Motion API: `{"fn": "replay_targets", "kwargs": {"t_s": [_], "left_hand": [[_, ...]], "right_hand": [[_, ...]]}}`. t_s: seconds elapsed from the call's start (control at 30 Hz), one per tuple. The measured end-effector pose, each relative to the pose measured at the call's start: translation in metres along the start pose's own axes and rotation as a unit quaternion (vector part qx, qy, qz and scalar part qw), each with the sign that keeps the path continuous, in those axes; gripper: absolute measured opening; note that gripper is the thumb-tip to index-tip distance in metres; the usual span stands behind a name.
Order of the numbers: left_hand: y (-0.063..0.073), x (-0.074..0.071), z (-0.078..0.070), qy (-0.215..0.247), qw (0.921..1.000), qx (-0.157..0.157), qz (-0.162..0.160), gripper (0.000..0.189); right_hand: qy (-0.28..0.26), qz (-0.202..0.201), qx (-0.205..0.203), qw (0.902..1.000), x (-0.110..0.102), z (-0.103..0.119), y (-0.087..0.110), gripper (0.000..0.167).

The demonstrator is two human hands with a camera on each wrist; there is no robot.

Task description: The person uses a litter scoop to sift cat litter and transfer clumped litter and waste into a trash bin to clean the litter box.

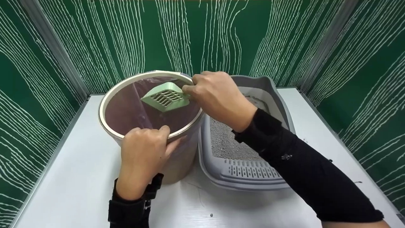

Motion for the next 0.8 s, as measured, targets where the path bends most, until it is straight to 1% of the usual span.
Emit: {"fn": "replay_targets", "kwargs": {"t_s": [0.07, 0.13, 0.2, 0.27, 0.33, 0.4, 0.47, 0.53, 0.57, 0.63, 0.7, 0.77, 0.8], "left_hand": [[0.0, 0.0, 0.0, -0.001, 1.0, 0.002, -0.001, 0.057], [0.0, 0.0, 0.0, -0.001, 1.0, 0.002, -0.001, 0.058], [0.0, 0.0, 0.0, -0.001, 1.0, 0.0, 0.001, 0.057], [0.0, 0.0, 0.0, 0.0, 1.0, -0.003, 0.004, 0.056], [0.0, 0.0, 0.0, 0.002, 1.0, -0.006, 0.004, 0.056], [0.0, 0.0, 0.0, 0.002, 1.0, -0.007, 0.004, 0.057], [0.0, 0.0, 0.0, 0.001, 1.0, -0.007, 0.001, 0.058], [0.0, 0.0, 0.0, 0.0, 1.0, -0.005, -0.001, 0.059], [0.0, 0.0, 0.0, -0.001, 1.0, -0.003, -0.001, 0.059], [0.0, 0.0, 0.0, -0.001, 1.0, -0.001, -0.001, 0.06], [0.001, 0.0, 0.001, 0.001, 1.0, 0.001, -0.002, 0.061], [0.001, 0.0, 0.001, 0.003, 1.0, 0.001, -0.001, 0.062], [0.001, 0.0, 0.001, 0.004, 1.0, 0.001, -0.001, 0.062]], "right_hand": [[0.023, 0.016, -0.027, 0.9993, 0.0, 0.001, 0.0, 0.003], [0.05, 0.037, -0.055, 0.9966, 0.0, 0.002, 0.001, 0.009], [0.063, 0.052, -0.071, 0.9942, 0.0, 0.002, 0.002, 0.009], [0.05, 0.046, -0.067, 0.9955, -0.001, 0.0, 0.003, 0.008], [0.023, 0.028, -0.045, 0.9983, -0.004, -0.003, 0.004, 0.005], [-0.021, -0.002, -0.012, 0.9997, -0.01, -0.009, 0.004, 0.004], [-0.049, -0.026, 0.025, 0.9981, -0.018, -0.017, 0.006, 0.011], [-0.07, -0.032, 0.078, 0.994, -0.028, -0.028, 0.008, 0.023], [-0.077, -0.031, 0.111, 0.9904, -0.033, -0.035, 0.01, 0.025], [-0.074, -0.006, 0.187, 0.9796, -0.042, -0.049, 0.015, 0.03], [-0.06, 0.037, 0.261, 0.9629, -0.048, -0.064, 0.024, 0.033], [-0.034, 0.085, 0.311, 0.946, -0.051, -0.077, 0.034, 0.034], [-0.02, 0.112, 0.327, 0.9383, -0.05, -0.084, 0.041, 0.035]]}}
Point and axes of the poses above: each hand's wrist, its own y-axis away from the middle knuckle, its own x-axis out of the palm, z = x × y, the point moved 3 cm from there along -y, towards the middle knuckle, and after that the axes turned 11 degrees about -z, right-handed, at the moved point
